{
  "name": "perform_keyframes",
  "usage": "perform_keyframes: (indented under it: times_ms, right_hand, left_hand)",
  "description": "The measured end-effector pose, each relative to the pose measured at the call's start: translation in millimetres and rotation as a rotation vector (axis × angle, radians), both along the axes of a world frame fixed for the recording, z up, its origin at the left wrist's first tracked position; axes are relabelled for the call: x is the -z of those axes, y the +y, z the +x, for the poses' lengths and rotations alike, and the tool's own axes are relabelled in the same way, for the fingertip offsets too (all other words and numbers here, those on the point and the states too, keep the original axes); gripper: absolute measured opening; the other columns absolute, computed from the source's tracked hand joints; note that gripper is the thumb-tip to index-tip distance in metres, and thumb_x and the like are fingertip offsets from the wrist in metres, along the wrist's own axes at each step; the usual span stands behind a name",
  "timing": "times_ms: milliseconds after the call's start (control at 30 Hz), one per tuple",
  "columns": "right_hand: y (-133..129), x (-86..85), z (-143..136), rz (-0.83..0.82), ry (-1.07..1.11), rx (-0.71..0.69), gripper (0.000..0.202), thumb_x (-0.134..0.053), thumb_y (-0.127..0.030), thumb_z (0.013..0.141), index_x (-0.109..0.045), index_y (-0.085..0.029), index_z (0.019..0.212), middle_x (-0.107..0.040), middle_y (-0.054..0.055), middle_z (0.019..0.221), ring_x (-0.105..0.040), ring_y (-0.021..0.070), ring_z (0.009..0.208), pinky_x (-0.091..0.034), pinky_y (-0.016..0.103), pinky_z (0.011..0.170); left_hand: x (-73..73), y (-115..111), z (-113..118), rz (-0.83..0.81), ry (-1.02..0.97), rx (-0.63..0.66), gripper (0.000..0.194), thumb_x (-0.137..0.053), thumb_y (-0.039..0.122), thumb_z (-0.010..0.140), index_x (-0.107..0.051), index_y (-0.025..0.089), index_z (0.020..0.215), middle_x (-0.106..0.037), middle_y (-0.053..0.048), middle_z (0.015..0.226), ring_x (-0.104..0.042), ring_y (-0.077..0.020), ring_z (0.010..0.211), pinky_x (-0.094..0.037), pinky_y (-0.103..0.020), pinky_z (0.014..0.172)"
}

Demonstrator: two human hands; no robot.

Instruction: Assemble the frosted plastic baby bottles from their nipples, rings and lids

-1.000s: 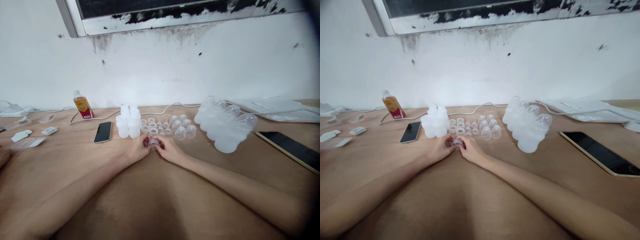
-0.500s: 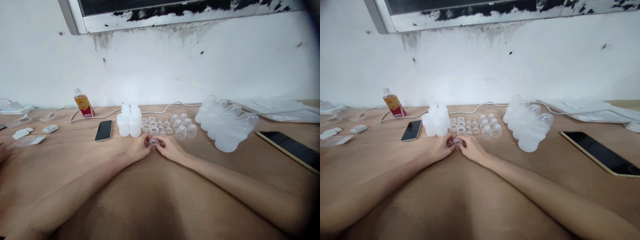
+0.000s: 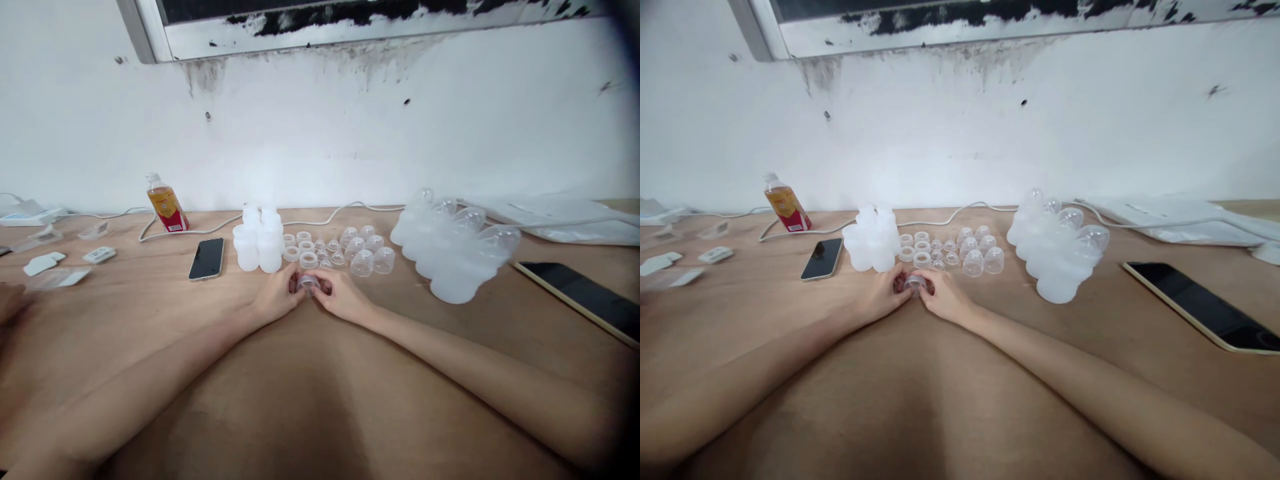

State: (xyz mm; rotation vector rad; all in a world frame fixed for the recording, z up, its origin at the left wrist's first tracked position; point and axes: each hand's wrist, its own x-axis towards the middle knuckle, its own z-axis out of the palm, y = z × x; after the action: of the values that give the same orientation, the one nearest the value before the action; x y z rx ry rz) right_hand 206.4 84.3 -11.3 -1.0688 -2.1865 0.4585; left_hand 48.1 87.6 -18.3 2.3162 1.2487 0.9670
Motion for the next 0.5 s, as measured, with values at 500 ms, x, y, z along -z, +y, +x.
perform_keyframes:
  times_ms: [500]
  right_hand:
    - [0.4, -0.1, -4.7, 0.016, 0.002, 0.050, 0.034, -0.044, -0.006, 0.067, -0.061, -0.015, 0.095, -0.059, 0.003, 0.072, -0.046, 0.0104, 0.058, -0.038, 0.023, 0.058]
  left_hand:
    - [-2.6, -4.5, 2.2, 0.049, 0.154, -0.062, 0.009, -0.043, 0.018, 0.072, -0.043, 0.018, 0.081, -0.046, 0.004, 0.061, -0.043, -0.0102, 0.052, -0.029, -0.021, 0.048]
